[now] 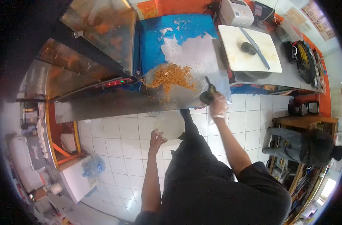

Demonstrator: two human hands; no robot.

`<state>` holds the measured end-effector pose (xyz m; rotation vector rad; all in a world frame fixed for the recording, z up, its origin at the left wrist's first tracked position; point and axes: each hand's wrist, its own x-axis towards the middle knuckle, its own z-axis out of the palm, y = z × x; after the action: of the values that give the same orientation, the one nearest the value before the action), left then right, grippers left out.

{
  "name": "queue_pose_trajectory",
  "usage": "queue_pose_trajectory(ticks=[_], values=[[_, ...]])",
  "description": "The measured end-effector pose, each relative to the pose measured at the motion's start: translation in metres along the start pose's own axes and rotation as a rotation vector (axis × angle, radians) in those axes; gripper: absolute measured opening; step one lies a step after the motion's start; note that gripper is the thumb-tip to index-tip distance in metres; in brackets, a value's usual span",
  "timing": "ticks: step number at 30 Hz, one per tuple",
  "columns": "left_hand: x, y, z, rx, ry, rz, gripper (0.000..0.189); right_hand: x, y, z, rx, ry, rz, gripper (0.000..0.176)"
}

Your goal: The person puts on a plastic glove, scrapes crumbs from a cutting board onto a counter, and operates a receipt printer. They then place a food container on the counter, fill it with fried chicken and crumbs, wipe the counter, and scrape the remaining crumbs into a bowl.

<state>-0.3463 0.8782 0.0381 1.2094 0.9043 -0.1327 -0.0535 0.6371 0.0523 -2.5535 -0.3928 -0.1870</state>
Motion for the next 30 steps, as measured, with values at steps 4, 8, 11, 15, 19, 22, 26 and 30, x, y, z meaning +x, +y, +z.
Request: queue_pose_trajectory(ticks=[4,8,11,15,19,22,26,30], values=[[0.027,0.003,0.037,-0.032,-0.047,-0.028,0.05,0.005,-0.078,0.023,0.074,0.066,0.065,0.045],[0.05,-0.008,0.048,-0.004,-0.027,-0.009,0.049,0.018,-0.098,0.046,0.082,-0.133,-0.087,0.057],[0.045,0.012,0.052,-0.039,-0.019,-0.036,0.049,0.046,-0.103,0.017,0.317,-0.113,-0.224,0.06],[0.053,0.0,0.044,-0.005,0.012,0.021,0.051,0.115,-0.084,-0.013,0.429,0.06,-0.128,0.058],[0.055,0.009,0.049,-0.067,0.05,0.015,0.054,0.159,-0.043,0.033,0.127,-0.129,-0.148,0.056],[0.074,-0.018,0.041,0.022,0.091,0.111,0.055,0.169,-0.049,0.066,0.122,-0.123,-0.396,0.054],[0.06,0.011,0.047,-0.046,0.058,0.08,0.056,0.162,-0.094,0.046,0.277,-0.431,-0.456,0.058],[0.061,0.016,0.047,-0.048,0.058,0.126,0.053,0.145,-0.091,0.056,0.287,-0.525,-0.61,0.059]])
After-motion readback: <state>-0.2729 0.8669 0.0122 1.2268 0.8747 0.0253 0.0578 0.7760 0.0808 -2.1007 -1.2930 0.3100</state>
